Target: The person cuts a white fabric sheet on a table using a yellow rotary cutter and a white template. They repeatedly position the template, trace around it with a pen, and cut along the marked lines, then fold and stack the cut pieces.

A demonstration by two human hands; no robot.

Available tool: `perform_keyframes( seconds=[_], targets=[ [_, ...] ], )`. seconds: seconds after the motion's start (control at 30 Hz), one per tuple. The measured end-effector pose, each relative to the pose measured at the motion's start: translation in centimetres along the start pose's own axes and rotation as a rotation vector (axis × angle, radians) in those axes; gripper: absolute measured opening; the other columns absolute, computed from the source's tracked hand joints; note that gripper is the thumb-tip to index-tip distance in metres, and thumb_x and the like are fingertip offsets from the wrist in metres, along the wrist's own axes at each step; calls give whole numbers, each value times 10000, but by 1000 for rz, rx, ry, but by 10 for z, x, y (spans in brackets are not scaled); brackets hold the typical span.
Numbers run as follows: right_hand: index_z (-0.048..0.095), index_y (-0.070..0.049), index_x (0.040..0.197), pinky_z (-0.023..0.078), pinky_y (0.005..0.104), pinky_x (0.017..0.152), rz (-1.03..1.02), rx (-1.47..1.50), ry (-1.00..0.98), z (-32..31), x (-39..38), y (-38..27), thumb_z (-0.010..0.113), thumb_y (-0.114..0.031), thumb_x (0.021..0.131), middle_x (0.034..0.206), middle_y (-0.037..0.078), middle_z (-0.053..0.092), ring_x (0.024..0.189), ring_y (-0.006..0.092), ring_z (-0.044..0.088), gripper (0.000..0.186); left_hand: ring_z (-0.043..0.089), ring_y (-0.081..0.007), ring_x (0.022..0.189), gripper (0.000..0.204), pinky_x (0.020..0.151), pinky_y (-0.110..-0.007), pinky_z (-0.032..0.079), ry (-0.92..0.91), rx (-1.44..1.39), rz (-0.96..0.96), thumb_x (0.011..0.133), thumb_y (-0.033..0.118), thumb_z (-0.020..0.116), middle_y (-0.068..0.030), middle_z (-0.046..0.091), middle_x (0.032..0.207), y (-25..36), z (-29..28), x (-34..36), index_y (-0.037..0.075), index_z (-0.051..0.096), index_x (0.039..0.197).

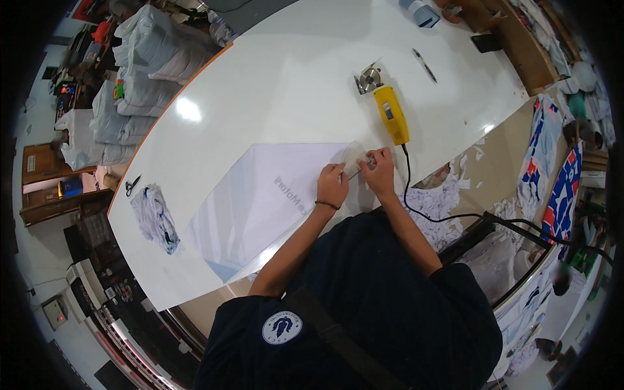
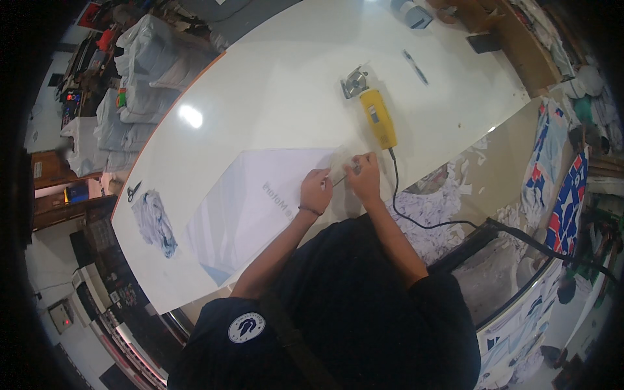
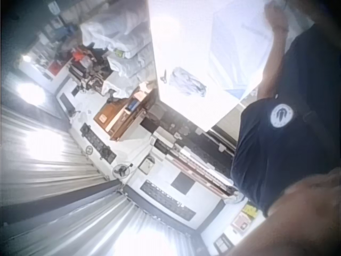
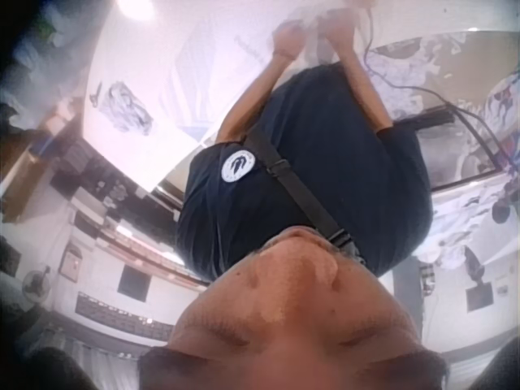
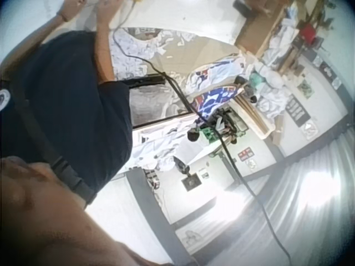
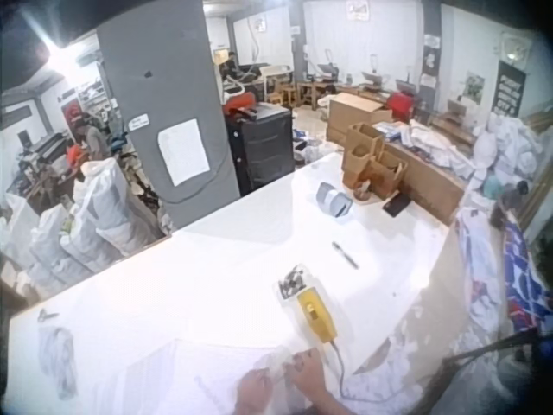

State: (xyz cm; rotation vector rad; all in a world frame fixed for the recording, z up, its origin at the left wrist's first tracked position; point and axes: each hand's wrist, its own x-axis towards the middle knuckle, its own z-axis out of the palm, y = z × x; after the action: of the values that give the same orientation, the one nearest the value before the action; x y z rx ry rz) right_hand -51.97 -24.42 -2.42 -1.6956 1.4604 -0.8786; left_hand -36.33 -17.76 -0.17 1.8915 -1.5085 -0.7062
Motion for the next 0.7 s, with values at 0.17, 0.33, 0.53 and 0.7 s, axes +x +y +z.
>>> perform_keyframes(
  seconds=[0.17, 0.33, 0.53, 0.7],
  targets=[
    [679, 7, 974, 496, 412, 672, -77, -43, 19, -13, 10, -19, 768, -174, 827, 900, 138, 581, 774, 327, 614, 250, 557, -301, 1146, 334, 934, -359, 525, -166, 400, 417, 825, 61, 594, -166, 589, 1186, -4, 23, -3, -62, 645, 1132],
    [668, -5, 1053, 485, 419, 671, -176, -163, 367, -69, 134, 6, 724, -169, 871, 899, 145, 625, 760, 334, 608, 251, 545, -331, 1136, 361, 990, -327, 492, -237, 665, 455, 842, 92, 577, -219, 572, 1173, -2, 37, -4, -96, 622, 1146],
    [646, 0, 1118, 545, 460, 918, 87, -705, 228, -125, 294, 83, 718, -138, 803, 1075, 194, 644, 1032, 401, 652, 351, 515, -399, 1175, 510, 1002, -405, 500, -268, 620, 325, 856, 67, 546, -279, 537, 1208, 25, 42, -3, -86, 505, 1341],
    [666, -32, 1072, 583, 480, 894, 252, -909, -110, -128, 322, 63, 711, -134, 798, 1127, 205, 675, 1028, 411, 689, 296, 544, -417, 1137, 490, 916, -378, 550, -167, 713, 255, 902, 120, 543, -269, 555, 1207, 35, 56, -6, -53, 535, 1360]
  ],
)
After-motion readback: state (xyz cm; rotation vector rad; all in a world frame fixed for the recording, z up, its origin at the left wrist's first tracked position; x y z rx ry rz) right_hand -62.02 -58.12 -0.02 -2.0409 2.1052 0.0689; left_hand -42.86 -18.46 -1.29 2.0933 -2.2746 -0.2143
